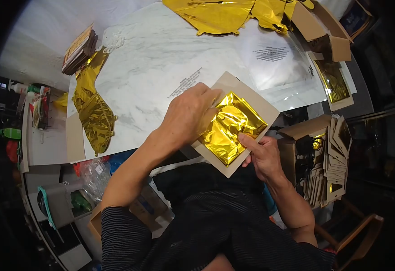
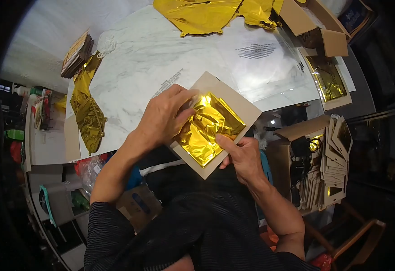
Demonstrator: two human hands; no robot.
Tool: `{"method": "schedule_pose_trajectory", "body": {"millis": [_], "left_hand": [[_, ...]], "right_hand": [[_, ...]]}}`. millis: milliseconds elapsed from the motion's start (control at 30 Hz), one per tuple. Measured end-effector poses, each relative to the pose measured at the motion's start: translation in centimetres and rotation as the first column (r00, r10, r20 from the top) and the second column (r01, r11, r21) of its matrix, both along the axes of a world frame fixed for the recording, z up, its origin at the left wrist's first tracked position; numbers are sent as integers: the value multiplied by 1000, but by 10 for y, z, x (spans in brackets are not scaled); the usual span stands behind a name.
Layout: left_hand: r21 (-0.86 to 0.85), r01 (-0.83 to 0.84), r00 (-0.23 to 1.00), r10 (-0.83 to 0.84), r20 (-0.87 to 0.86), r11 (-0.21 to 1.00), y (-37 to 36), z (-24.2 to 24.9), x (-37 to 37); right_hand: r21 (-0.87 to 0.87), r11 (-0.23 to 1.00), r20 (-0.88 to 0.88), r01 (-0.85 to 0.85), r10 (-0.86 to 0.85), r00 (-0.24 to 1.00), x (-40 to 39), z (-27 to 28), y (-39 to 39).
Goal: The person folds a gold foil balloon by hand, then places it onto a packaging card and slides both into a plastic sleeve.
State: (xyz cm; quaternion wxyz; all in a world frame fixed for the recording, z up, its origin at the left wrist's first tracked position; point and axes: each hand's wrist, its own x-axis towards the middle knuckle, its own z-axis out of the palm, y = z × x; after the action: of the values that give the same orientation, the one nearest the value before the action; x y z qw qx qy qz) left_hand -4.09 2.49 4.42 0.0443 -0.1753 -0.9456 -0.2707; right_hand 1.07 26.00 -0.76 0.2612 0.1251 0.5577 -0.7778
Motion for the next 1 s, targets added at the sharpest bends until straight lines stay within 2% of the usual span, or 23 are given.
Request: {"method": "schedule_pose_trajectory", "body": {"millis": [200,267,300,367,500,567,667,767,900,967,1000], "left_hand": [[-175,-7,998,19,65,985,5,5,-5],[-315,-6,999,21,44,949,10,7,-5],[-316,-5,999,20,43,949,10,6,-5],[-353,-3,998,-21,-64,936,9,5,-7],[-396,5,996,-41,-82,918,9,8,-6],[-497,-19,998,-17,-68,868,14,10,-6],[-492,-58,985,-30,-169,869,14,2,-7],[-489,-79,980,-22,-197,869,18,4,-5],[-468,-83,980,-12,-197,880,14,-4,-10],[-362,-78,986,18,-167,929,13,-6,-11],[-362,-78,986,18,-165,929,12,-6,-12]], "right_hand": [[6,999,-10,45,-45,999,1,1,-3],[17,998,-26,54,-54,998,2,2,-4],[16,998,-26,56,-55,998,1,3,-4],[32,998,-22,56,-56,998,1,4,-3],[31,998,-24,48,-47,999,1,7,-3],[52,997,-20,53,-52,998,1,8,-3],[54,998,-33,42,-40,999,1,6,-2],[62,997,-34,47,-45,998,3,6,-4],[40,998,-44,57,-55,997,3,4,-5],[52,997,-37,63,-61,997,3,2,-5],[52,997,-35,63,-61,998,3,2,-6]]}}
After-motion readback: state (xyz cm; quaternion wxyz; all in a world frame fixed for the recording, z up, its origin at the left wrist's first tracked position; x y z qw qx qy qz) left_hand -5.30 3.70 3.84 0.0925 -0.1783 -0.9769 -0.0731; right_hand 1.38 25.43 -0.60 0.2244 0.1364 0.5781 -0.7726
